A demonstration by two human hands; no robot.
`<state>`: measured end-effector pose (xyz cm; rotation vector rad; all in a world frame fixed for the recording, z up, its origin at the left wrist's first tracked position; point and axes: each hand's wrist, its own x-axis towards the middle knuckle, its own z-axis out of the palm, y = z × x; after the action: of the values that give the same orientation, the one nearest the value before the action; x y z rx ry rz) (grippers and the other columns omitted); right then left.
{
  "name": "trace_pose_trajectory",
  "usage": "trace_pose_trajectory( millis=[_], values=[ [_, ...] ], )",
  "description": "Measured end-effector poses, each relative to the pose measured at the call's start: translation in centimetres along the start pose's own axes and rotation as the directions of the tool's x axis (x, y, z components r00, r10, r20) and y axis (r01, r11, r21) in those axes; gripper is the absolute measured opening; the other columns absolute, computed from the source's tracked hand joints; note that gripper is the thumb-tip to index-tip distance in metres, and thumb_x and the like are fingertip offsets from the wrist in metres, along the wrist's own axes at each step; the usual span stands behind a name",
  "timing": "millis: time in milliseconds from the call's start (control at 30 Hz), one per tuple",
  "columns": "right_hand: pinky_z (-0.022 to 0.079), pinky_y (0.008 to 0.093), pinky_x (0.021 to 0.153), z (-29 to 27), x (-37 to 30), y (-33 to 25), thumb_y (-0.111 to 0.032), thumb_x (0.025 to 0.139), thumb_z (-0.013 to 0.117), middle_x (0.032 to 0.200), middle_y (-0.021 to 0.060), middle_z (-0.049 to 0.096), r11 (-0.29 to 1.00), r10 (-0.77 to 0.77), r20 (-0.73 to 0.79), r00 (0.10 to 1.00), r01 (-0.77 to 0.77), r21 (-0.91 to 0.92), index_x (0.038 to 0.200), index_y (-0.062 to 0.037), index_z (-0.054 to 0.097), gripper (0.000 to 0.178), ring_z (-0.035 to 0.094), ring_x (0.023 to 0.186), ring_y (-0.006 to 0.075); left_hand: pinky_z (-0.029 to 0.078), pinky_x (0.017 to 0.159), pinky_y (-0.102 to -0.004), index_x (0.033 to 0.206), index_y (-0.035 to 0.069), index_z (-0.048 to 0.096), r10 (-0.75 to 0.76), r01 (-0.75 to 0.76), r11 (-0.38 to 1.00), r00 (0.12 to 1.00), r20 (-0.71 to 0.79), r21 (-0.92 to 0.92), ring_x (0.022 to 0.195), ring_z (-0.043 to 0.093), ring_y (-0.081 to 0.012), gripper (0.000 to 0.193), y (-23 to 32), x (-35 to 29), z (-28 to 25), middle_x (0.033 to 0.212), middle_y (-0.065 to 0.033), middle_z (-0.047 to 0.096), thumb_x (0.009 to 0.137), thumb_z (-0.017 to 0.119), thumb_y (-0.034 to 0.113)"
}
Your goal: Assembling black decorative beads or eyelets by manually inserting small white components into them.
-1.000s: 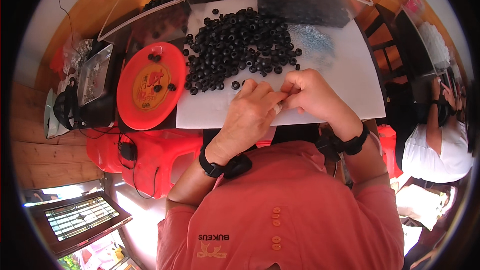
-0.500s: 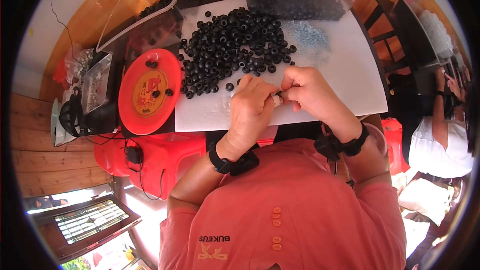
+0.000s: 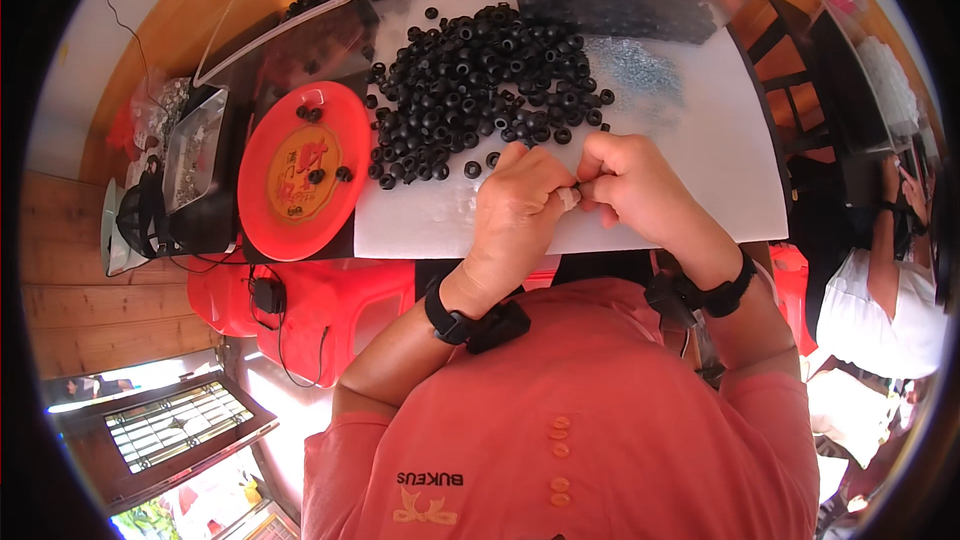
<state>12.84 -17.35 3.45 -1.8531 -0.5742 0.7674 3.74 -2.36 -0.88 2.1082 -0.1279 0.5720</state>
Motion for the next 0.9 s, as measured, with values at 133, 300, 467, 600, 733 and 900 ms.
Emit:
trace_pose_trajectory(
  millis=[133,300,467,600,733,900],
  values=[
    [0.044,0.028,0.048,0.1,0.4,0.2,0.008,0.081,0.057,0.071,0.0091,0.064,0.985,-0.054,-0.009,0.998,0.052,-0.167,0.08,0.0024,0.056,0.006,0.057,0.054,0.0131,0.042,0.066,-0.0365,0.08,0.004,0.065,0.005,-0.005,0.999,1.0,-0.011,0.044,0.074,0.047,-0.0257,0.01,-0.2,0.1,0.4,0.076,-0.0051,0.058,0.077,0.07,-0.004],
    [0.048,0.0422,0.061,0.6,1.2,0.0,0.001,0.073,0.059,0.074,0.0203,0.066,0.909,-0.184,-0.036,0.982,0.156,-0.387,0.079,0.0017,0.058,0.006,0.063,0.066,0.0355,0.046,0.064,-0.0398,0.079,0.004,0.061,0.179,-0.157,0.955,0.981,-0.07,0.252,0.075,0.052,-0.0299,0.014,-0.2,0.0,0.9,0.077,-0.0078,0.056,0.074,0.069,-0.006],
    [0.049,0.0387,0.057,0.8,0.2,0.0,0.002,0.077,0.059,0.073,0.017,0.066,0.951,-0.096,-0.056,0.994,0.075,-0.301,0.083,0.002,0.059,0.006,0.064,0.062,0.0287,0.047,0.064,-0.0416,0.08,0.004,0.061,0.178,-0.157,0.968,0.979,-0.095,0.197,0.077,0.053,-0.0307,0.014,-0.5,-0.5,0.6,0.078,-0.009,0.057,0.073,0.071,-0.003],
    [0.047,0.0292,0.051,0.8,-1.2,0.7,0.004,0.084,0.061,0.075,0.0095,0.066,0.993,-0.072,-0.153,0.986,0.057,-0.103,0.092,0.0022,0.06,0.008,0.06,0.056,0.0141,0.047,0.065,-0.0418,0.082,0.003,0.063,0.153,-0.14,0.981,0.983,-0.103,0.131,0.078,0.054,-0.0302,0.014,-0.1,-0.6,0.8,0.078,-0.0093,0.057,0.073,0.074,0.004],
    [0.041,0.0236,0.049,0.8,-2.1,2.3,0.002,0.088,0.063,0.077,0.007,0.068,0.97,-0.165,-0.242,0.956,0.201,0.135,0.094,-0.0018,0.06,0.007,0.059,0.057,0.0097,0.046,0.063,-0.0376,0.084,0.002,0.066,0.193,-0.178,0.975,0.975,-0.109,0.136,0.076,0.057,-0.0267,0.012,0.0,-1.2,-0.5,0.078,-0.0085,0.06,0.075,0.073,0.005],
    [0.045,0.0223,0.058,-0.9,-4.9,3.9,0.001,0.09,0.065,0.08,0.0055,0.066,0.893,-0.325,-0.502,0.802,0.434,0.115,0.105,-0.0018,0.065,0.015,0.059,0.063,0.0094,0.05,0.067,-0.0387,0.083,0.001,0.067,0.007,0.12,0.953,0.91,-0.416,0.279,0.073,0.06,-0.0282,0.015,-0.1,-2.5,-9.9,0.08,-0.011,0.063,0.07,0.073,-0.003]
  ],
)
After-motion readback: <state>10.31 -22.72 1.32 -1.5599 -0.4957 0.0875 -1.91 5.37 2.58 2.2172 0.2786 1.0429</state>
